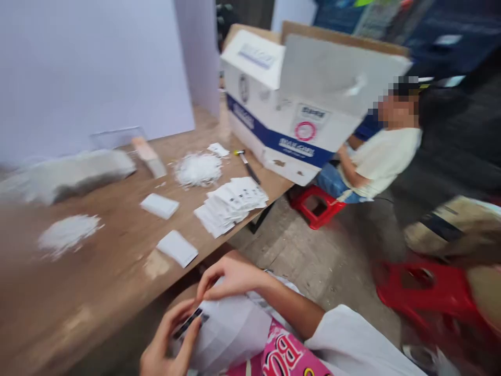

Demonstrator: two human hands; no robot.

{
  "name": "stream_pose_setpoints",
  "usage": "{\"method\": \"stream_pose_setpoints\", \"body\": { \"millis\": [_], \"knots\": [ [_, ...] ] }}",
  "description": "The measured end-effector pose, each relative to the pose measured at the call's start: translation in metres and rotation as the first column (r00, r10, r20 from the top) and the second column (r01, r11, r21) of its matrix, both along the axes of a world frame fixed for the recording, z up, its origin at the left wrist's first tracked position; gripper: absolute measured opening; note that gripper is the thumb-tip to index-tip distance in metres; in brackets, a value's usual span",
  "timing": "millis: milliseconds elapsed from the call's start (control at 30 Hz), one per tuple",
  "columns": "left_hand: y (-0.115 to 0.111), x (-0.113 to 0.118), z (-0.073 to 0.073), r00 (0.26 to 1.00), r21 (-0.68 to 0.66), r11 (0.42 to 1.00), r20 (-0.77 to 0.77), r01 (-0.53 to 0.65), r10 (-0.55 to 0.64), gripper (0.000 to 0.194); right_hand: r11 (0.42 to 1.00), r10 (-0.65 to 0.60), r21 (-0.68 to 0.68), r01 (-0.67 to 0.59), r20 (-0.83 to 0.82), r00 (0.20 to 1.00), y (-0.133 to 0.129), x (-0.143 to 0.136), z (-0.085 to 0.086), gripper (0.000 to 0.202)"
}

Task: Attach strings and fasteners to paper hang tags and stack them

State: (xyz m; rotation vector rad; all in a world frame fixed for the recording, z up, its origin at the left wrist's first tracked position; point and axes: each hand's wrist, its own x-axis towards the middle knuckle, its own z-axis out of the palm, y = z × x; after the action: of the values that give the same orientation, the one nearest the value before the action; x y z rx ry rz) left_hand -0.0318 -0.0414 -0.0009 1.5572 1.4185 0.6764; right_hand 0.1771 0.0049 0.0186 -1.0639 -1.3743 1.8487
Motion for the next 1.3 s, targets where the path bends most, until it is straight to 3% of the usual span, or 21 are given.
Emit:
{"method": "stream_pose_setpoints", "body": {
  "millis": [100,233,467,567,633,733,800,867,967,1167,1300],
  "knots": [
    [-0.003,-0.001,0.001,0.996,-0.08,0.996,0.082,-0.028,0.034,0.036,0.999,0.006,0.042,-0.008,0.053,0.999,0.003,-0.007,0.009,0.011],
    [-0.001,0.004,0.012,0.989,-0.123,0.989,0.116,-0.076,0.09,0.021,0.999,0.036,0.024,-0.038,0.11,0.993,0.014,-0.014,0.014,0.011],
    [0.003,0.013,0.017,0.973,-0.102,0.977,0.121,-0.186,0.197,0.008,0.996,0.086,0.02,-0.09,0.154,0.984,0.026,-0.014,0.001,0.009],
    [0.006,0.02,0.015,0.977,-0.127,0.976,0.096,-0.178,0.19,0.007,0.982,0.063,0.163,-0.1,0.221,0.973,0.024,-0.008,-0.006,0.009],
    [0.009,0.025,0.014,0.98,-0.159,0.973,0.085,-0.165,0.18,0.007,0.919,-0.007,0.382,-0.095,0.256,0.967,0.022,-0.003,-0.01,0.01],
    [0.011,0.035,0.012,0.976,-0.199,0.963,0.085,-0.182,0.202,0.007,0.681,-0.204,0.727,-0.082,0.296,0.933,0.014,0.004,-0.013,0.017],
    [0.013,0.042,0.011,0.962,-0.226,0.949,0.108,-0.22,0.249,0.009,0.515,-0.302,0.85,-0.114,0.305,0.903,0.007,0.008,-0.015,0.024],
    [0.014,0.047,0.009,0.942,-0.259,0.93,0.142,-0.26,0.303,0.013,0.417,-0.321,0.893,-0.169,0.319,0.892,0.0,0.011,-0.018,0.029],
    [0.016,0.051,0.007,0.925,-0.306,0.913,0.181,-0.269,0.334,0.019,0.383,-0.304,0.898,-0.215,0.342,0.889,-0.007,0.015,-0.025,0.034],
    [0.019,0.046,0.01,0.939,-0.365,0.919,0.241,-0.147,0.245,0.035,0.401,-0.317,0.897,-0.187,0.327,0.89,-0.004,0.02,-0.036,0.043],
    [0.021,0.043,0.008,0.939,-0.395,0.908,0.239,-0.14,0.248,0.036,0.43,-0.28,0.884,-0.181,0.321,0.905,0.0,0.02,-0.039,0.04]
  ]
}}
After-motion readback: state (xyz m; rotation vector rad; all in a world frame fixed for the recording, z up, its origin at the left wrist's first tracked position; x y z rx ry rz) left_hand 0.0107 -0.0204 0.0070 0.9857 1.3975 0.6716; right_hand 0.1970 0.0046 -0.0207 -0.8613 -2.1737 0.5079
